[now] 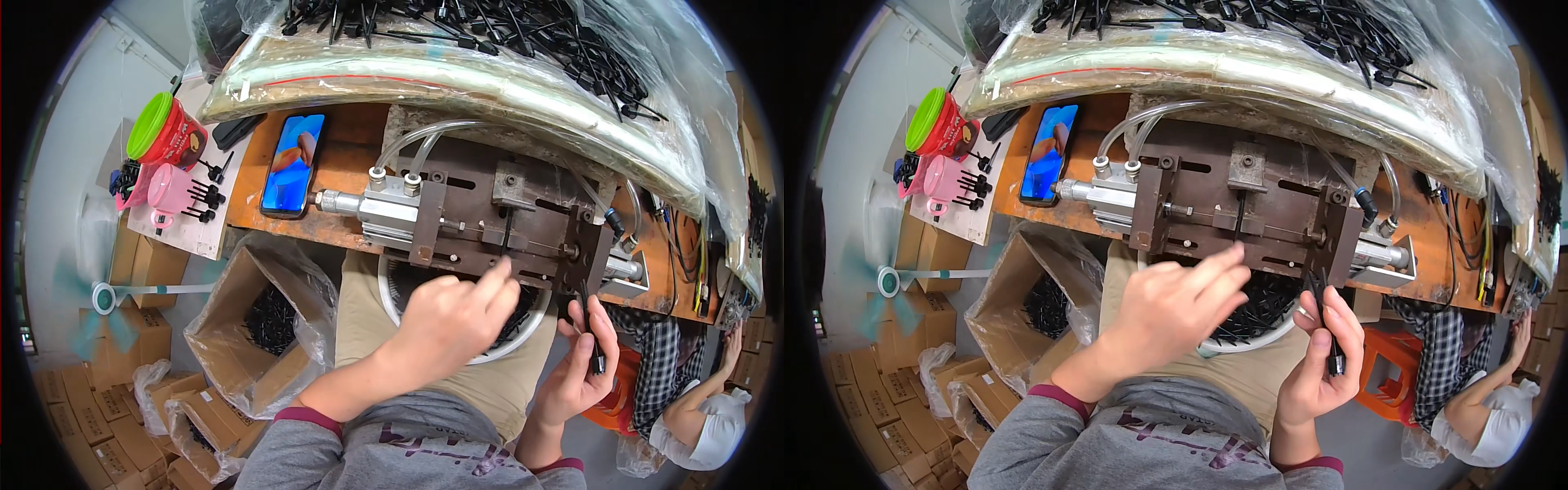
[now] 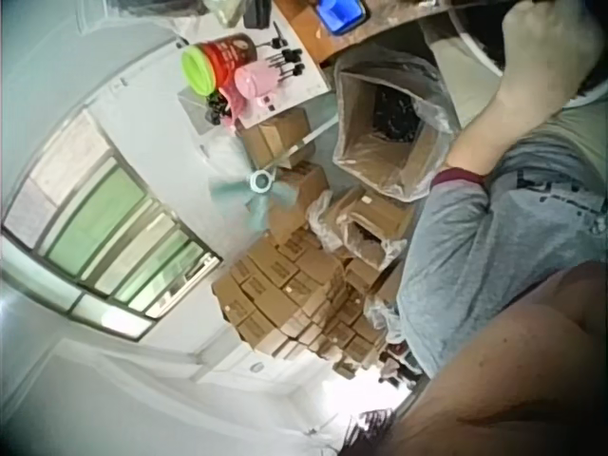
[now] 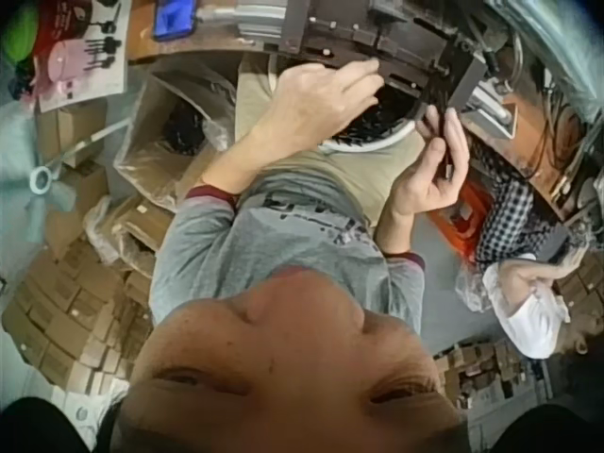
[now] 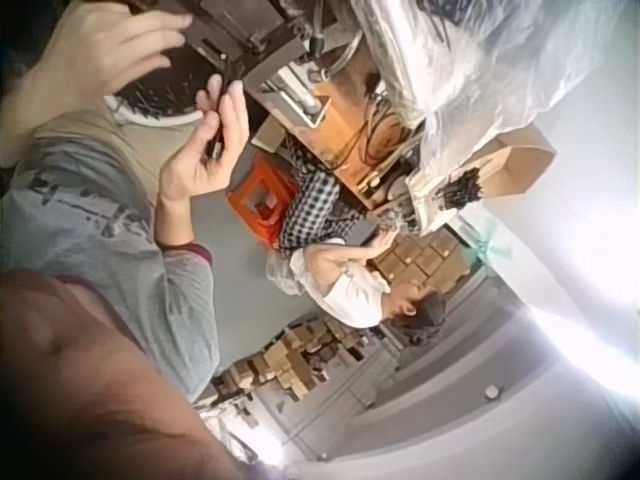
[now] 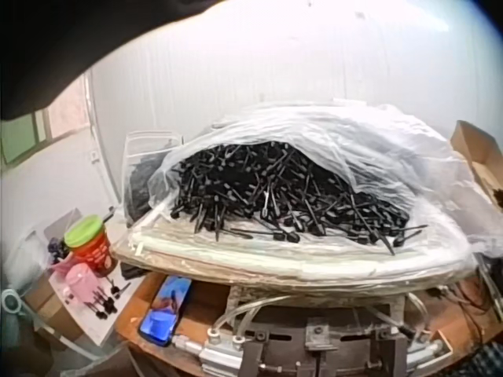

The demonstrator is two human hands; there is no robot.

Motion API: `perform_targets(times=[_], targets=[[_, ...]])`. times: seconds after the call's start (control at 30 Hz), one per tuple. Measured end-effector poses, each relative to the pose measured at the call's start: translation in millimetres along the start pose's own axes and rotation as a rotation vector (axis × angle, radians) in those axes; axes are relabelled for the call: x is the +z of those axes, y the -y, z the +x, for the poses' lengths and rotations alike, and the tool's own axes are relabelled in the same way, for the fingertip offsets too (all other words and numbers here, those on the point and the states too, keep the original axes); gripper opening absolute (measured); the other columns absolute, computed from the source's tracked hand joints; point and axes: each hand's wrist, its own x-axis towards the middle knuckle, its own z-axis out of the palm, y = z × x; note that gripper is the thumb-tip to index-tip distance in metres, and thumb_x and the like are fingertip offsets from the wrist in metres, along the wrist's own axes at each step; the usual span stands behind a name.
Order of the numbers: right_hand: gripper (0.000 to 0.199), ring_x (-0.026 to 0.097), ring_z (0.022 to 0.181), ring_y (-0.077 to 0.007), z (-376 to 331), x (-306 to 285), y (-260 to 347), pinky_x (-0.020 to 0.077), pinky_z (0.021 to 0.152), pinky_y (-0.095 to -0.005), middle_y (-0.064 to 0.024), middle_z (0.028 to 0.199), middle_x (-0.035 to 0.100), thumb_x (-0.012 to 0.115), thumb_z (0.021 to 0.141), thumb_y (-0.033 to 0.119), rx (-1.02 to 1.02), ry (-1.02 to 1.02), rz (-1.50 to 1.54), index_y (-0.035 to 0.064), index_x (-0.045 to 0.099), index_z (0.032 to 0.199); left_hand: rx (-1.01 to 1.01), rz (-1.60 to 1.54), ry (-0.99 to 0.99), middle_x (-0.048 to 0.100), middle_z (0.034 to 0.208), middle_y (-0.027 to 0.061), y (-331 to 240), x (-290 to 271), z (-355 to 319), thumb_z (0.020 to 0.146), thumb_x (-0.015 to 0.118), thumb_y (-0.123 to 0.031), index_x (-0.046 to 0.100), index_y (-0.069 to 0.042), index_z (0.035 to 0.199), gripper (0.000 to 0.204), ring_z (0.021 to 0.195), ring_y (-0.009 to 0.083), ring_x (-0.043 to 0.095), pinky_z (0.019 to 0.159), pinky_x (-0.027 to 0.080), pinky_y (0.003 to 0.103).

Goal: Assembling small black plastic components using a pneumatic press or jig.

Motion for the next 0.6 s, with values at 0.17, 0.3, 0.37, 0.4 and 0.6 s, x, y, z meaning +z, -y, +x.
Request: perform_targets(times=[0.17, 0.3, 0.37, 0.4, 0.6], targets=[[0.020, 0.066, 0.103, -0.0346, -6, 7, -7, 0.0594, 0.081, -0.0340, -0.0276, 0.126, 0.056, 0.046, 0.100, 0.002, 0.064, -0.083, 0.050, -0.0079, 0.055, 0.114, 0.165, -0.199, -0.084, 0.065, 0.093, 0.0037, -32, -5, -10, 0.074, 0.068, -0.012, 0.066, -0.006, 0.095, 0.022, 0.066, 0.0102, 0.061, 0.050, 0.042, 0.024], [0.019, 0.064, 0.109, -0.0370, -7, 21, 5, 0.0556, 0.092, -0.0415, -0.0289, 0.128, 0.055, 0.042, 0.100, 0.002, 0.293, -0.001, 0.345, -0.0063, 0.053, 0.113, 0.198, -0.231, -0.173, 0.064, 0.092, 0.0049, -39, 13, -6, 0.073, 0.065, -0.012, 0.065, -0.004, 0.098, 0.026, 0.070, 0.0137, 0.064, 0.053, 0.047, 0.025], [0.021, 0.059, 0.116, -0.0402, -16, 24, 1, 0.0498, 0.100, -0.0479, -0.0322, 0.132, 0.051, 0.041, 0.101, 0.003, 0.291, 0.072, 0.450, -0.0059, 0.051, 0.117, 0.180, -0.297, -0.215, 0.064, 0.091, 0.0052, -35, 17, -4, 0.073, 0.066, -0.013, 0.064, -0.004, 0.098, 0.027, 0.072, 0.0157, 0.065, 0.055, 0.050, 0.026], [0.023, 0.058, 0.117, -0.0402, -17, 23, -2, 0.0483, 0.101, -0.0480, -0.0321, 0.133, 0.051, 0.041, 0.101, 0.004, 0.292, 0.099, 0.447, -0.0057, 0.050, 0.120, 0.186, -0.257, -0.275, 0.064, 0.091, 0.0064, -32, 17, -2, 0.073, 0.068, -0.014, 0.064, -0.002, 0.098, 0.027, 0.075, 0.0186, 0.067, 0.059, 0.053, 0.028], [0.027, 0.057, 0.119, -0.0409, -17, 30, 3, 0.0448, 0.104, -0.0477, -0.0306, 0.135, 0.050, 0.044, 0.103, 0.011, 0.399, 0.101, 0.603, -0.0066, 0.050, 0.123, 0.104, -0.380, -0.245, 0.067, 0.093, 0.0097, -26, 16, -11, 0.072, 0.077, -0.010, 0.065, -0.002, 0.098, 0.030, 0.076, 0.0207, 0.068, 0.060, 0.054, 0.029]])
